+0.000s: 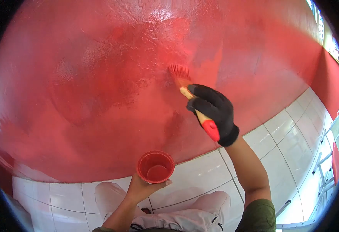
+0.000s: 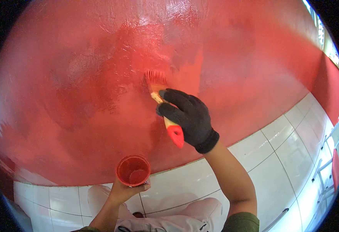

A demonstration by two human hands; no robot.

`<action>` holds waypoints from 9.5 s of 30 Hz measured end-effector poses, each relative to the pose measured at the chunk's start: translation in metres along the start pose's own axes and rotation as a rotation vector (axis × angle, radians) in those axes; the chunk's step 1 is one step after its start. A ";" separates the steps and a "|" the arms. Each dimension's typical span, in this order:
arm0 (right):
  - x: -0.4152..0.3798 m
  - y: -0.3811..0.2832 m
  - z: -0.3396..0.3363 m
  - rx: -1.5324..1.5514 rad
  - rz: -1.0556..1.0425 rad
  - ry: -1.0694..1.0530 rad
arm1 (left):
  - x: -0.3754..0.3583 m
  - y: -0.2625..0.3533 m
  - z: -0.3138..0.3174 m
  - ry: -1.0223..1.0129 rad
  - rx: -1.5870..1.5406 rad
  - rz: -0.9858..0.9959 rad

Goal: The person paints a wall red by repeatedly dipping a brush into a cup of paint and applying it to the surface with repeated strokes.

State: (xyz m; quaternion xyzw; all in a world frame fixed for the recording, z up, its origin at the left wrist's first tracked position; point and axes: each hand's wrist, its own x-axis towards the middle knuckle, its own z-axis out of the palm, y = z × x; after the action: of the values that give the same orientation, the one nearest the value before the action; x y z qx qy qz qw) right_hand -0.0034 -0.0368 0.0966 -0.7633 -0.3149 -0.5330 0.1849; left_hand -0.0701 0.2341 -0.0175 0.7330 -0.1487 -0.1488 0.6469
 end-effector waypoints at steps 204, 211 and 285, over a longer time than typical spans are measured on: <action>-0.018 -0.101 -0.020 0.460 0.765 -0.290 | 0.011 -0.020 0.034 0.178 0.048 0.170; -0.032 -0.109 0.006 0.328 0.732 -0.508 | 0.009 -0.017 0.035 0.143 0.016 0.063; -0.049 -0.047 -0.014 0.871 1.240 0.802 | 0.005 -0.013 0.042 0.120 0.004 0.044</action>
State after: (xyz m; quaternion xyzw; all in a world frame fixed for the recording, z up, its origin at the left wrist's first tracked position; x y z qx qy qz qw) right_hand -0.0562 -0.0246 0.0538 -0.4120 0.0719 -0.3967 0.8171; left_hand -0.0823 0.1957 -0.0357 0.7385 -0.1263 -0.0900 0.6562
